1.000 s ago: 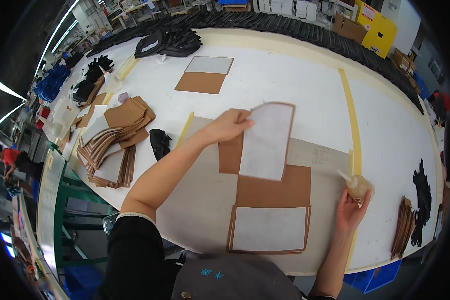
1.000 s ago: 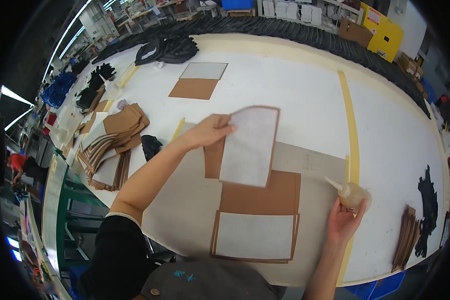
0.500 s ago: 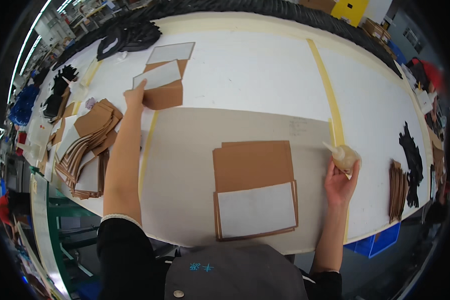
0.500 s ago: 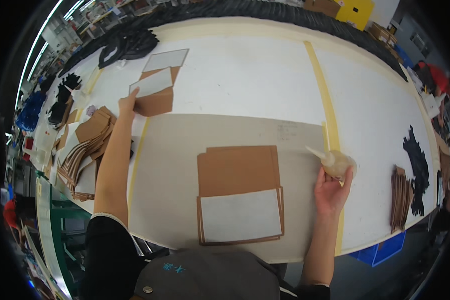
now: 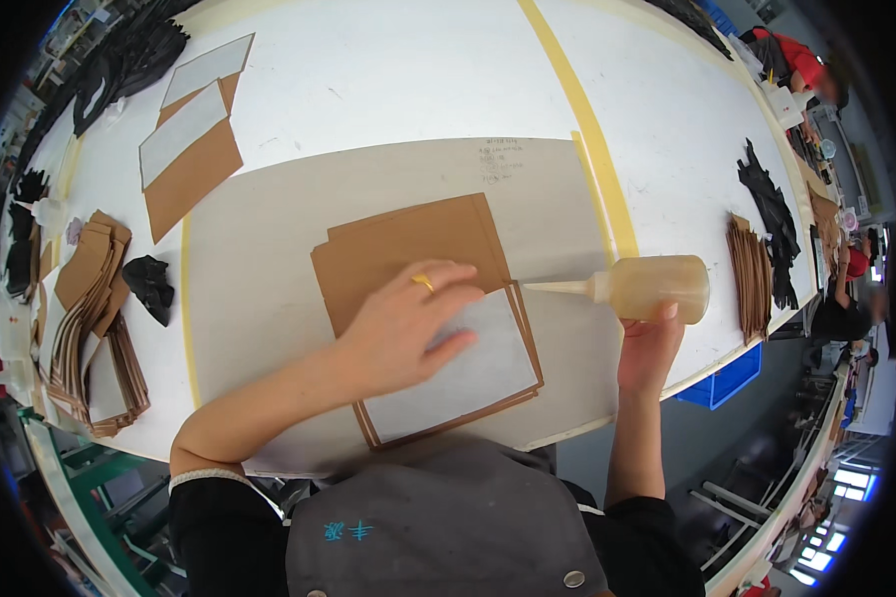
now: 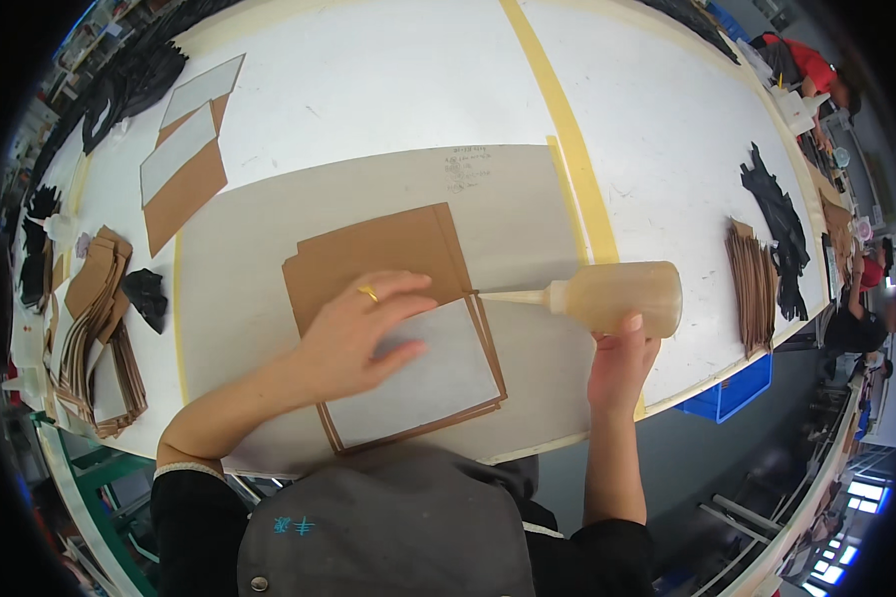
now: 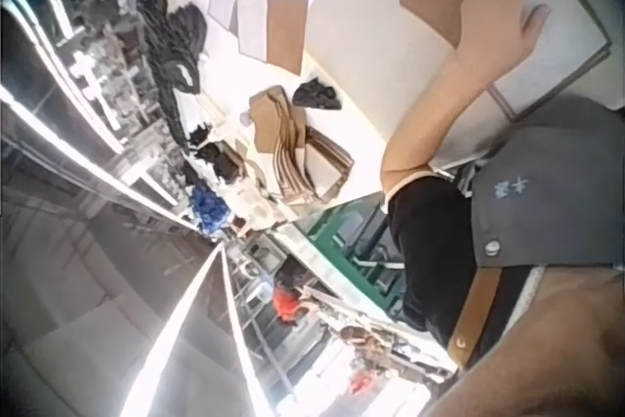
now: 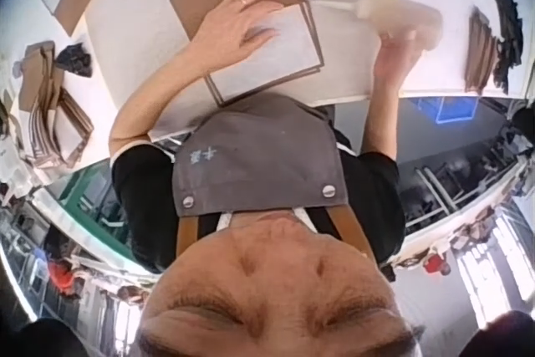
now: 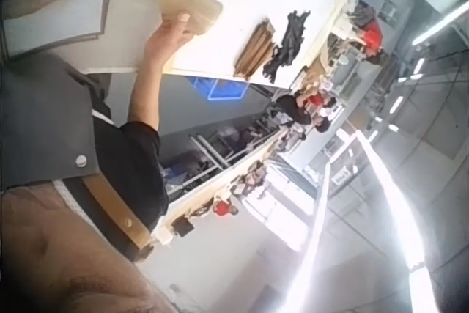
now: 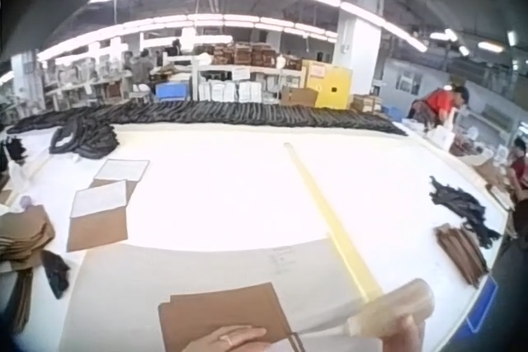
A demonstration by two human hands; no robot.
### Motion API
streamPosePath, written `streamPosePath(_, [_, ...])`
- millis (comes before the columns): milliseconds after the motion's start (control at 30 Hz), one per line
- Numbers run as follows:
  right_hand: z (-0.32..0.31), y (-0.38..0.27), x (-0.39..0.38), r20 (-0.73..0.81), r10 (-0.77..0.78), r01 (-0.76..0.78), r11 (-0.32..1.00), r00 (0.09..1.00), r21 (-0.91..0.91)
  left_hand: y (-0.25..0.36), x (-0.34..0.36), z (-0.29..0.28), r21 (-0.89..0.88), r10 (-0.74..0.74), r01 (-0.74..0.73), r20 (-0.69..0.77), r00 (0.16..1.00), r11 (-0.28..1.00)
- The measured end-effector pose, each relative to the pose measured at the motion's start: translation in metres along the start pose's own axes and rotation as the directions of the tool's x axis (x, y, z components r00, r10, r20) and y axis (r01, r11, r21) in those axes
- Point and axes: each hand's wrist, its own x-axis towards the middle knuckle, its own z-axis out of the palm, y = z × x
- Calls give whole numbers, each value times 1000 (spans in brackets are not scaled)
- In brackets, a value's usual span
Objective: The recorder is folding leather pieces and applying glue to the edges in a workshop setting.
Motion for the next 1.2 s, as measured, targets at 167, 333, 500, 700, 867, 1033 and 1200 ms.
streamPosePath(167, [8,5,-5,50,-108,112,989,993,-92,4,-5,22,241,125,-165,171,977,956])
streamPosePath(333, [7,10,-1,61,-136,144,977,989,-157,1,-5,21,213,135,-168,161,978,962])
streamPosePath(500, [-3,18,5,123,-157,184,951,980,-249,2,-2,18,183,125,-154,161,979,971])
streamPosePath(700, [5,17,7,165,-159,198,946,973,-256,2,-2,19,161,127,-149,143,982,976])
streamPosePath(867, [16,11,10,104,-166,185,959,981,-214,2,-2,18,153,112,-136,153,982,979])
streamPosePath(1033, [19,1,14,143,-136,170,950,980,-262,1,-4,19,155,99,-123,155,983,980])
streamPosePath(1200, [17,-5,15,157,-146,190,929,977,-318,1,-3,19,167,102,-130,169,980,977])
